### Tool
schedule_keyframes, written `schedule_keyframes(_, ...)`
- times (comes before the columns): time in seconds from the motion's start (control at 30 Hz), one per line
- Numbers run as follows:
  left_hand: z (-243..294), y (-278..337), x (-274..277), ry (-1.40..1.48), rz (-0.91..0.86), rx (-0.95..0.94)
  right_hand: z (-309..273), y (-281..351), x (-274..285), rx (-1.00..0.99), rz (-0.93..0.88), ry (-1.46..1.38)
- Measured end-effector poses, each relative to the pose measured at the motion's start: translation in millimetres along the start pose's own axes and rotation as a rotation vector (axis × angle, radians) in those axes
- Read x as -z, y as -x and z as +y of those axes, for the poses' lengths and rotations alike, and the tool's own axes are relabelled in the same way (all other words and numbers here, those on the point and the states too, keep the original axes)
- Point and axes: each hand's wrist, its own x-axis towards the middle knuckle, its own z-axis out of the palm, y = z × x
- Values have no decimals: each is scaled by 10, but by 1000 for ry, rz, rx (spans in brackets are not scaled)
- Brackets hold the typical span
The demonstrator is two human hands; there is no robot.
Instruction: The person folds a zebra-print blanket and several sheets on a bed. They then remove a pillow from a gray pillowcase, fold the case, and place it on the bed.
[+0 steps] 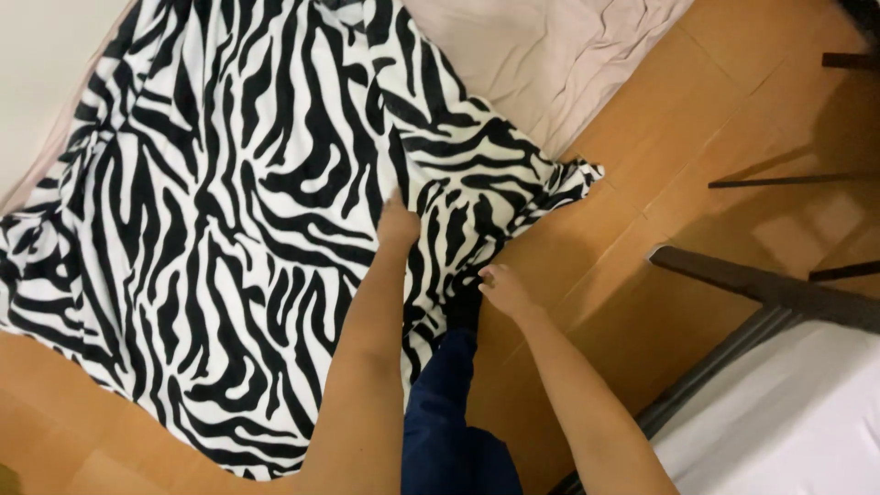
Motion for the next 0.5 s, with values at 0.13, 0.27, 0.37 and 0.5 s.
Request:
schedule_keyframes(0.13, 77, 659, 65, 173, -76, -69, -102, 335, -181, 11, -17, 15)
schedule_keyframes(0.27, 301, 1198, 345, 472, -37, -264, -428, 769, -212, 103, 129, -70)
schedule_keyframes(0.37, 295, 1164, 322, 691, -63, -263, -582, 788, -172, 105, 181, -28)
schedule_keyframes(0.5, 487, 1599, 1070, 1045, -207, -24, -752, 935, -264, 265, 352, -30)
